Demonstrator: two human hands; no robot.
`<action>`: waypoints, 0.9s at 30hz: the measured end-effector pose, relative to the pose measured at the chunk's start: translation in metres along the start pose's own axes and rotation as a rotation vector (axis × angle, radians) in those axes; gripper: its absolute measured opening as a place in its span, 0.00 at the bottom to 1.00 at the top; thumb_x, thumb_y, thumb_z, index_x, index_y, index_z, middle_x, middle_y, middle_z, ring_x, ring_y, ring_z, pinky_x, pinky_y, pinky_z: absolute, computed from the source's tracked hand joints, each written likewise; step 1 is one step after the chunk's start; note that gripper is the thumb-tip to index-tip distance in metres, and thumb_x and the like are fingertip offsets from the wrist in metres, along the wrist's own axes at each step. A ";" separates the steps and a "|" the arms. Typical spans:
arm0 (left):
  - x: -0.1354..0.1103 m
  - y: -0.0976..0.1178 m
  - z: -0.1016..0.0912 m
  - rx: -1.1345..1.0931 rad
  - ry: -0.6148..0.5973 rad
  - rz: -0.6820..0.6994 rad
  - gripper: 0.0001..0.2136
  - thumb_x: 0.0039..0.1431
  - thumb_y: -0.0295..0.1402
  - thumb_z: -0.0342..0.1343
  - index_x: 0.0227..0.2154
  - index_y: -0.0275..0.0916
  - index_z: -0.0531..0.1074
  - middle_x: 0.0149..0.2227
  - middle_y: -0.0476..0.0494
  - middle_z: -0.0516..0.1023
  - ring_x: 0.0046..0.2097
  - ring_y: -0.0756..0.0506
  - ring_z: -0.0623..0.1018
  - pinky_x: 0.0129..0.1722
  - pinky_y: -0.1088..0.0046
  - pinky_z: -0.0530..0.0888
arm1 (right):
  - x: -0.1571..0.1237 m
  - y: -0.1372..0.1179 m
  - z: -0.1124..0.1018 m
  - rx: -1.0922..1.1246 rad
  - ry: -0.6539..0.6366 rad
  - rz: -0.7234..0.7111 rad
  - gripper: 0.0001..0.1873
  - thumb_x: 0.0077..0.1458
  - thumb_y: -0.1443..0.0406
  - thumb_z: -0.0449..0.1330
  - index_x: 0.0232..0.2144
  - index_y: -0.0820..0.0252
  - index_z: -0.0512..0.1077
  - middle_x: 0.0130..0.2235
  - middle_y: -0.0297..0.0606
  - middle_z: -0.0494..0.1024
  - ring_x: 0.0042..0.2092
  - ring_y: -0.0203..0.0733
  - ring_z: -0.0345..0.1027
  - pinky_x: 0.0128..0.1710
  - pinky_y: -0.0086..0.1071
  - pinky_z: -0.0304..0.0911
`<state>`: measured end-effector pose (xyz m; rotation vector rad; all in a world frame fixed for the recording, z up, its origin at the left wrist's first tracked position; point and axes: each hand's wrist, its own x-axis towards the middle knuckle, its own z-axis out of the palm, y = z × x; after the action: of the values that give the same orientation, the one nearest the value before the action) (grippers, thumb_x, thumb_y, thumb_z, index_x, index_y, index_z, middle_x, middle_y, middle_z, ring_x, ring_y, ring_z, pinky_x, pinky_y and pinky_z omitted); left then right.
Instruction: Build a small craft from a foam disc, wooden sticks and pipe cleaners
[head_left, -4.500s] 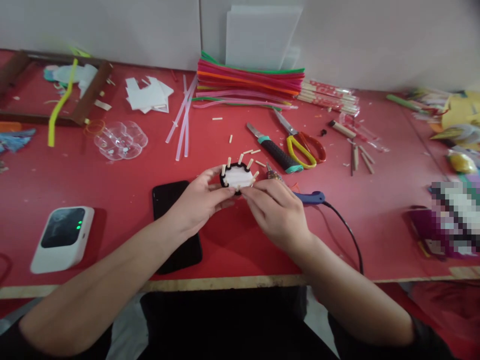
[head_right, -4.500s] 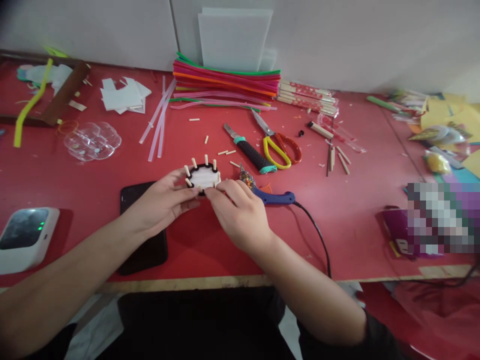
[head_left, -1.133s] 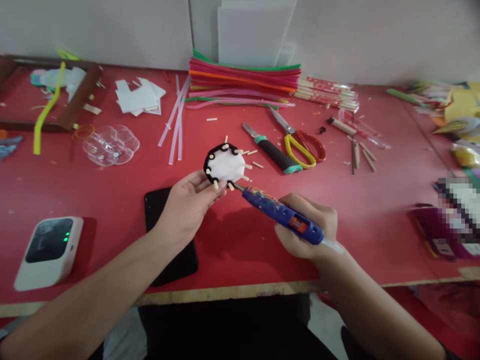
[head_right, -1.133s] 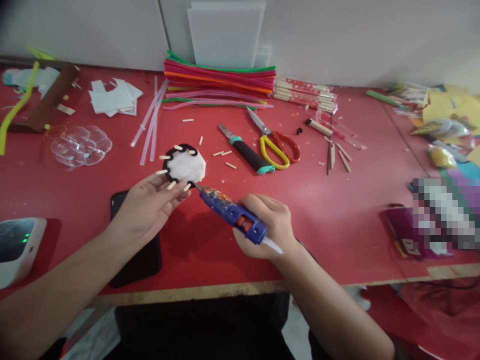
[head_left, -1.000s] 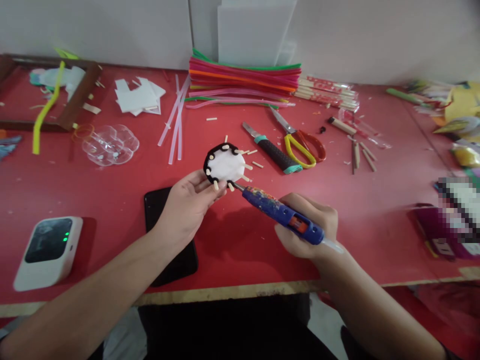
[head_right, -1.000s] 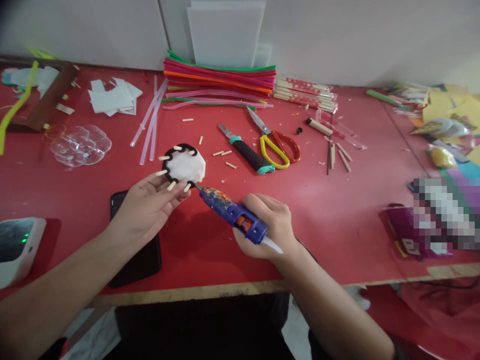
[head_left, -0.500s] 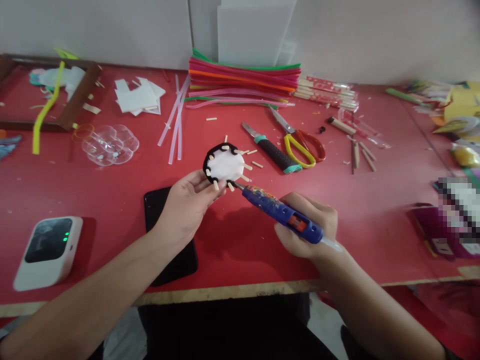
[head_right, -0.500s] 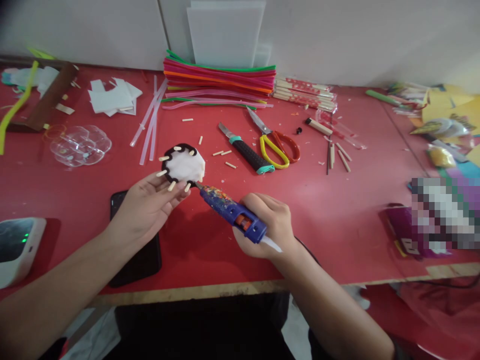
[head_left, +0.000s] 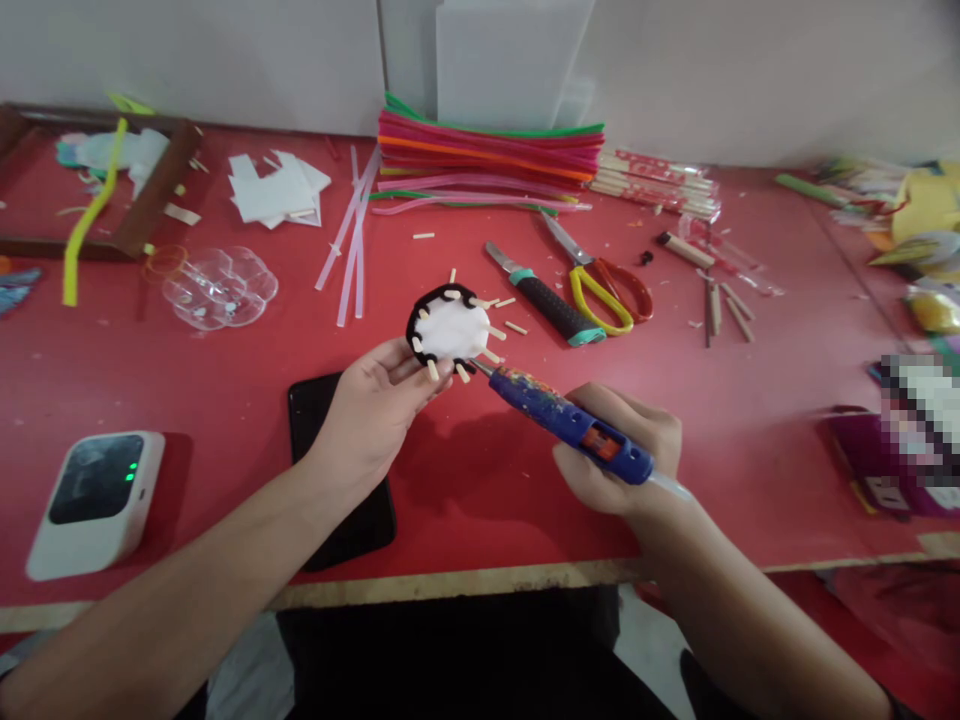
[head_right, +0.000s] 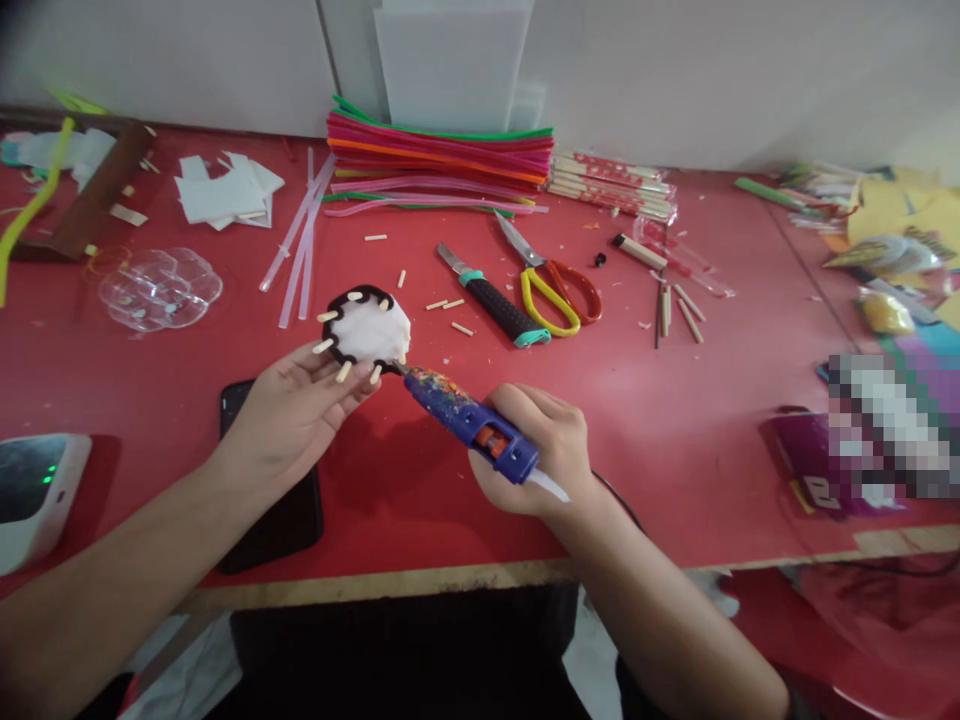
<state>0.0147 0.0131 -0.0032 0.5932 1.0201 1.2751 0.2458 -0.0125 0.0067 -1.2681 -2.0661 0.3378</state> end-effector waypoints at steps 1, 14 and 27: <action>0.000 0.000 0.000 -0.002 0.001 -0.002 0.11 0.46 0.28 0.75 0.33 0.41 0.82 0.41 0.46 0.85 0.45 0.47 0.82 0.50 0.68 0.78 | 0.000 0.000 0.000 0.005 0.002 -0.006 0.06 0.47 0.67 0.58 0.29 0.53 0.64 0.22 0.27 0.62 0.21 0.33 0.50 0.21 0.30 0.53; 0.001 -0.001 -0.002 0.011 -0.007 0.005 0.10 0.48 0.29 0.73 0.34 0.41 0.82 0.42 0.45 0.85 0.47 0.46 0.82 0.50 0.69 0.79 | 0.000 0.007 0.003 0.053 0.042 -0.065 0.07 0.46 0.68 0.59 0.29 0.53 0.64 0.23 0.25 0.59 0.21 0.31 0.46 0.21 0.29 0.51; 0.002 -0.002 -0.004 -0.001 -0.027 0.007 0.11 0.48 0.29 0.74 0.35 0.41 0.83 0.42 0.46 0.86 0.44 0.48 0.83 0.48 0.72 0.79 | -0.002 0.007 0.002 0.049 0.064 -0.035 0.05 0.45 0.68 0.58 0.27 0.55 0.65 0.23 0.25 0.59 0.22 0.29 0.48 0.22 0.27 0.51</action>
<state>0.0121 0.0134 -0.0072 0.6125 0.9955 1.2704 0.2497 -0.0104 0.0012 -1.1969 -2.0116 0.3252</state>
